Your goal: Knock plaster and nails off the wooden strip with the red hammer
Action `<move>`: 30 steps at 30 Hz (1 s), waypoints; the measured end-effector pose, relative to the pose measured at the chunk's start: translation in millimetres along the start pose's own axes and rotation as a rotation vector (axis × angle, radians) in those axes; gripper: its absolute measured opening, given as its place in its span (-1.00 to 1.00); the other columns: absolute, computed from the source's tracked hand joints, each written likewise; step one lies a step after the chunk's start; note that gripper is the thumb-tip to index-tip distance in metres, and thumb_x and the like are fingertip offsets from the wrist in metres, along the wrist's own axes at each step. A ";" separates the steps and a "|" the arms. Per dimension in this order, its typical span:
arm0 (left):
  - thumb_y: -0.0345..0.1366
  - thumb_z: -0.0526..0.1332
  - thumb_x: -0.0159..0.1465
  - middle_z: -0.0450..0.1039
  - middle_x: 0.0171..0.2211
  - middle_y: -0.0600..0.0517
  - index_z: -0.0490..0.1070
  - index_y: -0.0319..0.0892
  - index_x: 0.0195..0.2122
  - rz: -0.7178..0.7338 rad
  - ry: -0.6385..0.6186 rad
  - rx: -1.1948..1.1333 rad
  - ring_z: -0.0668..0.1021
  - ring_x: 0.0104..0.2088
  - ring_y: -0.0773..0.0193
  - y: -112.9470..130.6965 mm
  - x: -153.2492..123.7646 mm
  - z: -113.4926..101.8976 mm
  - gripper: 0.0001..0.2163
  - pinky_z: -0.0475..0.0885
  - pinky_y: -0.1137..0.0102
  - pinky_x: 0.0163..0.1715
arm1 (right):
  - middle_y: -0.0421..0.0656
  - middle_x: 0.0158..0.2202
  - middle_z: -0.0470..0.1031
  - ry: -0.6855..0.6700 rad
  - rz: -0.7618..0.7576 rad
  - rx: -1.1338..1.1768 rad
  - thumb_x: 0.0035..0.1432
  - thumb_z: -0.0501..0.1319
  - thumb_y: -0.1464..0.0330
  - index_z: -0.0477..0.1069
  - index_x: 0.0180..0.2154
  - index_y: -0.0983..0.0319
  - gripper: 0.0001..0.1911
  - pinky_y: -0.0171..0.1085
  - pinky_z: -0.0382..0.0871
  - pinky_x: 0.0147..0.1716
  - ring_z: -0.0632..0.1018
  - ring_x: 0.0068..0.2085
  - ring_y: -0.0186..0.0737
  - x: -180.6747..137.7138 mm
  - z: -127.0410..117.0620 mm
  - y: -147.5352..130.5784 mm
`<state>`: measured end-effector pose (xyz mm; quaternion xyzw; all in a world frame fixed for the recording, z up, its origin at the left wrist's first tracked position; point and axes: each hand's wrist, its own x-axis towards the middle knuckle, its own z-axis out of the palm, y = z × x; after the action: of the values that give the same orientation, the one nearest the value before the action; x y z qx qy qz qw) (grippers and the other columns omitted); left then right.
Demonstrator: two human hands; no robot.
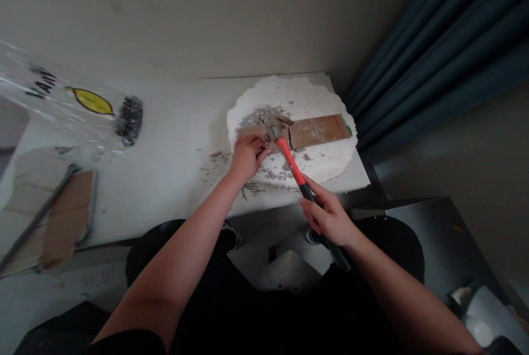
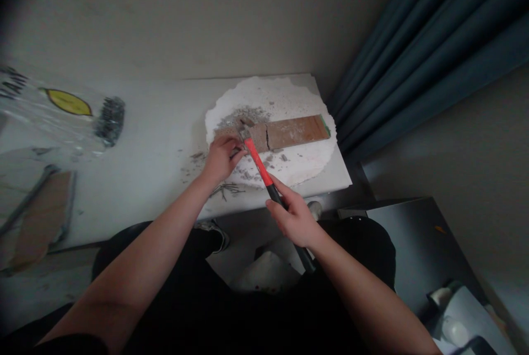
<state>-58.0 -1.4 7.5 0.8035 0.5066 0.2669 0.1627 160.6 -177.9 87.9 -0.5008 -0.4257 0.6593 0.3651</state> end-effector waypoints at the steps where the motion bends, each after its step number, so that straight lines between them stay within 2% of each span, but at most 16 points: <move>1: -0.25 0.31 0.34 0.59 0.00 -0.18 0.56 -0.14 -0.21 -0.001 0.002 0.007 0.55 0.12 -0.09 0.0 -0.4 0.4 -0.91 0.42 -0.04 0.20 | -0.44 -0.62 0.17 -0.004 0.012 0.018 0.36 0.24 0.23 0.08 0.51 0.20 -0.21 -0.43 0.06 -0.74 0.17 -0.70 -0.45 -0.2 0.7 -1.7; 6: -0.27 0.31 0.34 0.59 0.02 -0.16 0.57 -0.12 -0.21 0.018 0.011 0.010 0.52 0.18 -0.10 0.1 -1.8 1.0 -0.92 0.39 -0.04 0.24 | -0.43 -0.59 0.21 0.009 0.006 0.086 0.34 0.26 0.24 0.07 0.51 0.17 -0.19 -0.44 0.07 -0.75 0.17 -0.70 -0.47 -2.2 1.8 -4.0; 11: -0.26 0.33 0.32 0.58 0.05 -0.16 0.57 -0.12 -0.23 0.000 0.016 0.008 0.53 0.18 -0.11 -2.5 -2.3 2.6 -0.93 0.38 -0.06 0.25 | -0.45 -0.63 0.15 -0.017 0.016 0.057 0.37 0.24 0.26 0.08 0.52 0.18 -0.22 -0.44 0.04 -0.74 0.16 -0.71 -0.46 -3.2 0.9 -0.3; 15: -0.26 0.33 0.32 0.58 0.05 -0.15 0.58 -0.12 -0.23 0.016 0.019 -0.037 0.55 0.15 -0.07 -5.1 -1.7 3.2 -0.92 0.38 -0.05 0.26 | -0.44 -0.61 0.16 0.026 -0.029 0.074 0.36 0.25 0.26 0.09 0.51 0.18 -0.22 -0.44 0.08 -0.73 0.17 -0.69 -0.46 -3.2 -0.1 -0.3; 20: -0.26 0.33 0.30 0.60 0.04 -0.13 0.57 -0.11 -0.26 -0.022 0.001 -0.052 0.56 0.14 -0.07 -3.2 -0.2 0.0 -0.93 0.39 -0.04 0.26 | -0.45 -0.62 0.20 0.009 0.042 0.064 0.34 0.26 0.24 0.09 0.51 0.19 -0.19 -0.44 0.04 -0.75 0.17 -0.71 -0.47 -1.0 -0.5 -1.1; 24: -0.26 0.33 0.27 0.60 0.05 -0.13 0.55 -0.10 -0.24 -0.045 -0.012 -0.060 0.56 0.15 -0.07 -1.5 0.9 -2.5 -0.92 0.40 -0.04 0.25 | -0.45 -0.60 0.20 0.032 0.019 0.081 0.34 0.26 0.23 0.07 0.52 0.16 -0.19 -0.44 0.07 -0.74 0.17 -0.70 -0.47 0.2 0.1 -0.9; 27: -0.27 0.36 0.22 0.62 -0.01 -0.13 0.52 -0.11 -0.20 -0.067 -0.022 -0.078 0.59 0.08 -0.06 -1.8 1.2 -3.6 -0.87 0.45 0.00 0.20 | -0.45 -0.62 0.19 0.004 0.041 0.066 0.35 0.25 0.25 0.05 0.52 0.18 -0.18 -0.44 0.06 -0.75 0.17 -0.71 -0.46 1.8 0.7 0.3; 30: -0.28 0.39 0.18 0.62 -0.02 -0.13 0.47 -0.14 -0.04 -0.111 0.000 -0.124 0.62 0.03 -0.03 -2.7 0.0 -4.4 -0.68 0.50 0.04 0.13 | -0.45 -0.63 0.18 0.000 0.050 0.061 0.35 0.24 0.26 0.03 0.53 0.18 -0.18 -0.44 0.05 -0.75 0.18 -0.71 -0.45 3.2 0.8 3.3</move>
<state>-62.6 -0.3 9.6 0.7626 0.5330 0.2882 0.2267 159.0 -176.4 83.9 -0.4999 -0.3928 0.6810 0.3635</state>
